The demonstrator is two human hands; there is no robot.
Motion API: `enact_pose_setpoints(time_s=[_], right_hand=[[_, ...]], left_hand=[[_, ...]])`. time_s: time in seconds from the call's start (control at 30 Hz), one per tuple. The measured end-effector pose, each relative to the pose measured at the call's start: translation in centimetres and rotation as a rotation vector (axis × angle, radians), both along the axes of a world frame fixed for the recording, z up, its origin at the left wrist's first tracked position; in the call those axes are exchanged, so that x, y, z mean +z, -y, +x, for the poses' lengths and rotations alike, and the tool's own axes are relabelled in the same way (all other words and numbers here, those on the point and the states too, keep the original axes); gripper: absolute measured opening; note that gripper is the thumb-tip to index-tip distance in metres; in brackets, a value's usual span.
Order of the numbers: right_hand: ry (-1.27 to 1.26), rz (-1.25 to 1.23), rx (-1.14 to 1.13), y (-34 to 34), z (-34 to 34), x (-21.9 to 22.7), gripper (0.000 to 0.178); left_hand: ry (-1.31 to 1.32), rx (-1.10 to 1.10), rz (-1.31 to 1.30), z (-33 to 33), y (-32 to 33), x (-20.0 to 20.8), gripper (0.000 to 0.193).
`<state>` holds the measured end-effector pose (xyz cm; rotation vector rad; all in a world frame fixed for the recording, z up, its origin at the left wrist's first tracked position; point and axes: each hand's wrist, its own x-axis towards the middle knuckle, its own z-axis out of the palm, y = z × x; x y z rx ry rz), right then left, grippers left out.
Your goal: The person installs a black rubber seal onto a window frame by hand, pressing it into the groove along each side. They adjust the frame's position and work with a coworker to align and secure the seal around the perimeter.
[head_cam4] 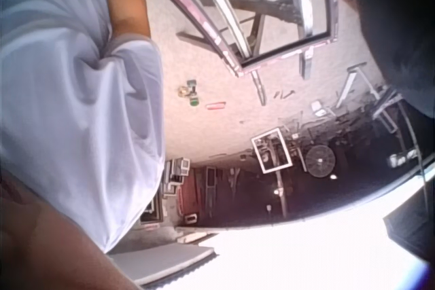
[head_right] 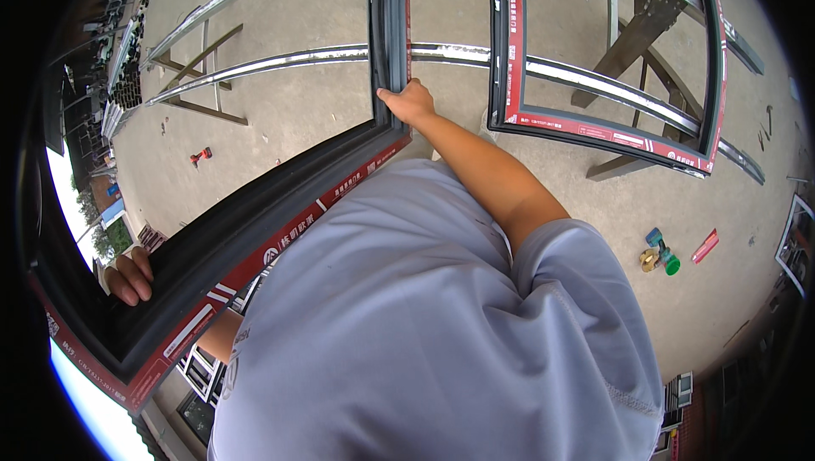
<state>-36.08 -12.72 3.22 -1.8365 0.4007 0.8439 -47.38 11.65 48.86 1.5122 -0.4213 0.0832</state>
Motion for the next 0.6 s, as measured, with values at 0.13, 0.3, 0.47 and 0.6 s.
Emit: enact_pose_setpoints(time_s=[0.13, 0.3, 0.47, 0.6], right_hand=[[-0.044, -0.047, 0.012, -0.2, 0.5, 1.4, 0.087], [-0.037, -0.091, 0.021, -0.3, 0.5, 1.4, 0.084], [-0.121, 0.234, -0.075, 0.8, 0.9, -0.9, 0.069], [-0.204, 0.363, -0.138, 0.9, 0.7, -2.4, 0.059]], left_hand=[[-0.044, 0.097, -0.029, -0.5, 0.0, -0.2, 0.030], [-0.041, 0.087, -0.006, 0.1, -1.1, -0.2, 0.031], [-0.031, -0.031, 0.005, 0.7, -1.5, 0.0, 0.019], [-0.023, 0.011, -0.050, 0.2, -0.8, -0.5, 0.018]])
